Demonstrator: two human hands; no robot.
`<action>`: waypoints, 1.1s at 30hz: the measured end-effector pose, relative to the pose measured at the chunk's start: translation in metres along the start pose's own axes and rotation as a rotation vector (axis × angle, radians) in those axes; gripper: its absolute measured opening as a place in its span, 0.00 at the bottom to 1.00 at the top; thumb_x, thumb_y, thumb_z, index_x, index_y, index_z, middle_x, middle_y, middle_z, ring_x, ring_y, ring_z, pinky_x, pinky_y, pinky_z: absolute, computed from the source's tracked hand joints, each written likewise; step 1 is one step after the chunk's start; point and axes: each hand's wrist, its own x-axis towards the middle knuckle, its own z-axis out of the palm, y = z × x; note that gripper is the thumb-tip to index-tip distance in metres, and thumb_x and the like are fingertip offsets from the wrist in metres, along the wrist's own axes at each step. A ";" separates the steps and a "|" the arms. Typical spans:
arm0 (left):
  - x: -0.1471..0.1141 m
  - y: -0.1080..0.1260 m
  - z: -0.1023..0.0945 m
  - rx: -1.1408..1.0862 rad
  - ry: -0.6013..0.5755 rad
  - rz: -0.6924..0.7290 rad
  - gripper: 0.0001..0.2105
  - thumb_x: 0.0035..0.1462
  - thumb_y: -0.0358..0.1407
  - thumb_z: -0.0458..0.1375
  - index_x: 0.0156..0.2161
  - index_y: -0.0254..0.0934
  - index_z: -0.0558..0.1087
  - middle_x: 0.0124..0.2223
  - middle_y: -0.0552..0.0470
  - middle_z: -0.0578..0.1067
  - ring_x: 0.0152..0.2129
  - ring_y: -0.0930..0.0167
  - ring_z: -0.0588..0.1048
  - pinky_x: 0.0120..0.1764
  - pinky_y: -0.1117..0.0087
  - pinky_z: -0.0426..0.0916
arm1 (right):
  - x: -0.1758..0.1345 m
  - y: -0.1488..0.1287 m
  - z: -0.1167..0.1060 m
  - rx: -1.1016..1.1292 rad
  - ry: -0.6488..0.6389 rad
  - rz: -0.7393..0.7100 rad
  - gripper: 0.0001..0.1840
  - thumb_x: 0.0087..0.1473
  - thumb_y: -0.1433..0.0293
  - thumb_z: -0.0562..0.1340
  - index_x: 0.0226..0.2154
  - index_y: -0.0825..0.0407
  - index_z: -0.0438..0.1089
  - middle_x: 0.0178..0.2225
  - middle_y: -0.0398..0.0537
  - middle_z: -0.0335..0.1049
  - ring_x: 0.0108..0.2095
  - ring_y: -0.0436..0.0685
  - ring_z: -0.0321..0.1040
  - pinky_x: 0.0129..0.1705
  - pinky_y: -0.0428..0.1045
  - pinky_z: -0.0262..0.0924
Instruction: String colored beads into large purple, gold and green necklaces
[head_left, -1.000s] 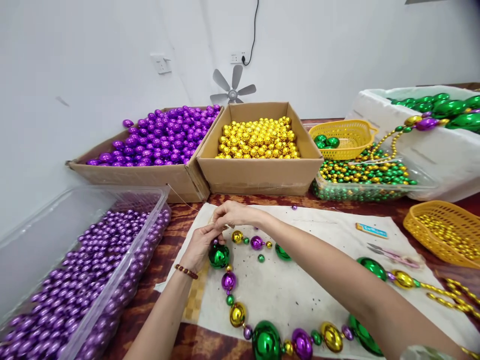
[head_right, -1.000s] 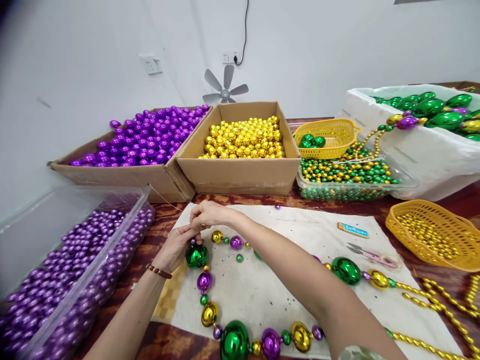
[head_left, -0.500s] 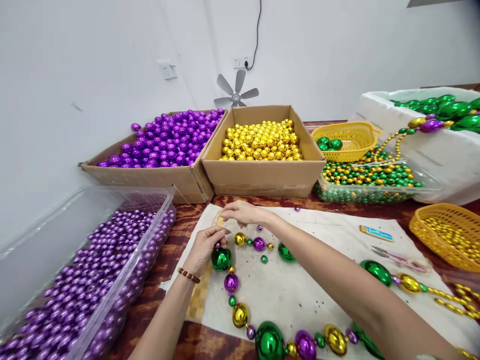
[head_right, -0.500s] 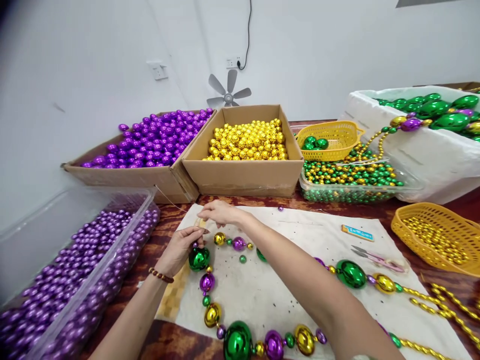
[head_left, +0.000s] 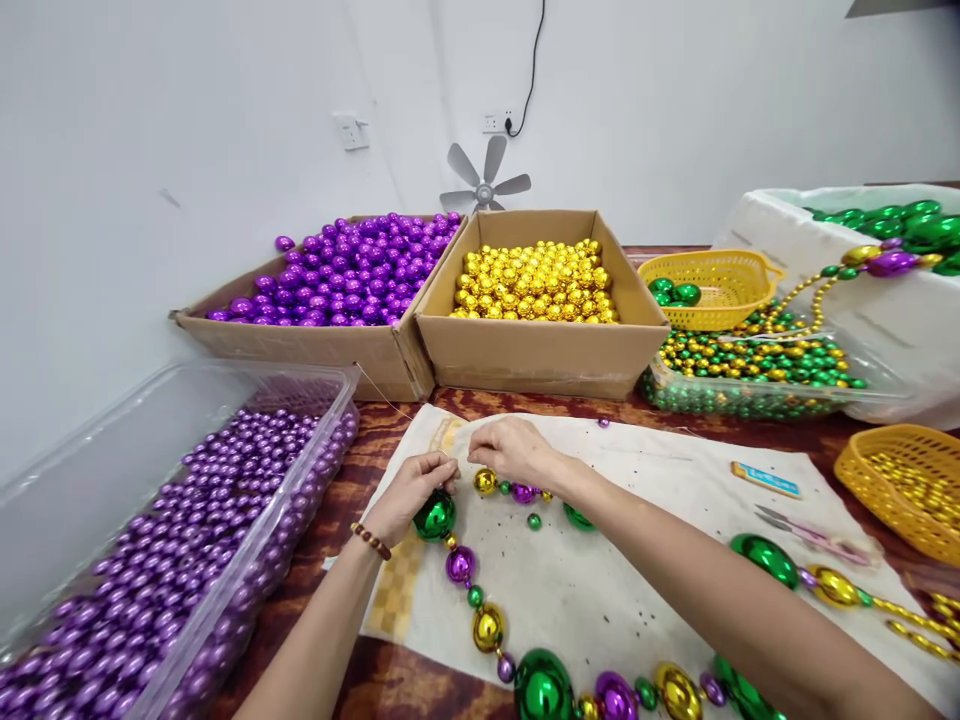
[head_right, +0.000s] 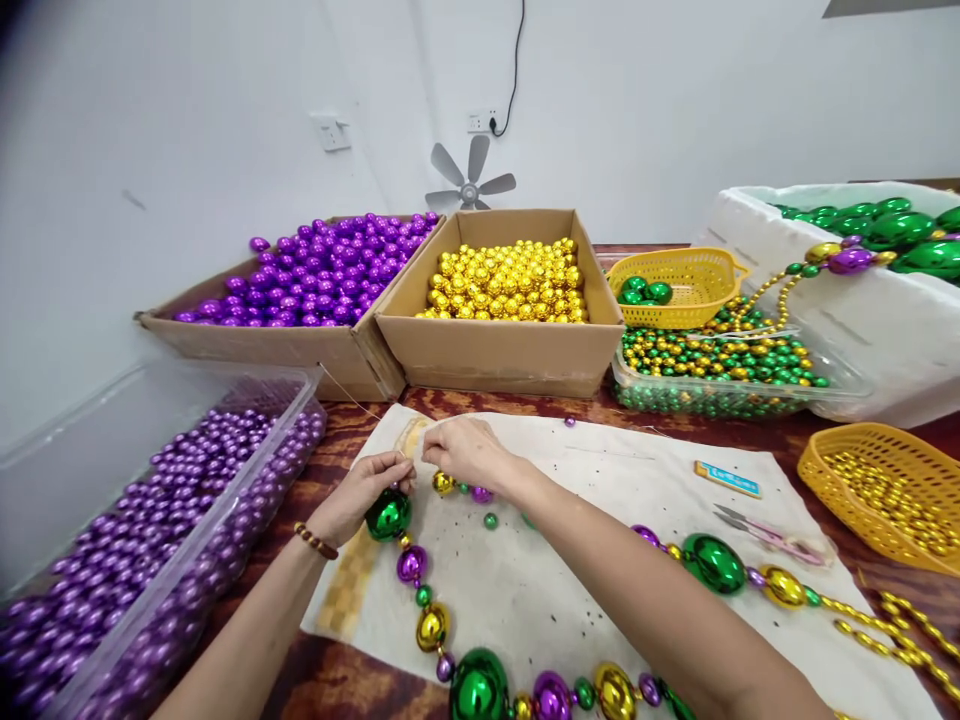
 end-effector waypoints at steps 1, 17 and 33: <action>-0.001 0.000 -0.001 -0.020 -0.015 -0.015 0.12 0.51 0.42 0.60 0.26 0.35 0.74 0.24 0.53 0.73 0.22 0.73 0.68 0.29 0.73 0.60 | -0.005 -0.001 0.001 -0.008 -0.029 -0.026 0.08 0.53 0.68 0.60 0.28 0.50 0.75 0.28 0.43 0.72 0.30 0.52 0.65 0.30 0.45 0.48; -0.010 0.009 0.001 0.382 0.160 0.289 0.09 0.55 0.38 0.56 0.32 0.36 0.77 0.29 0.53 0.76 0.28 0.69 0.71 0.34 0.72 0.62 | 0.027 0.015 0.010 0.665 -0.526 0.209 0.10 0.47 0.72 0.60 0.35 0.56 0.71 0.25 0.40 0.71 0.15 0.43 0.54 0.17 0.40 0.48; 0.004 -0.003 -0.001 -0.047 0.033 -0.055 0.10 0.50 0.40 0.61 0.28 0.33 0.74 0.24 0.53 0.73 0.21 0.74 0.66 0.28 0.74 0.59 | -0.005 -0.001 0.010 -0.198 0.003 -0.085 0.09 0.54 0.71 0.55 0.33 0.50 0.70 0.31 0.43 0.72 0.31 0.52 0.63 0.30 0.46 0.44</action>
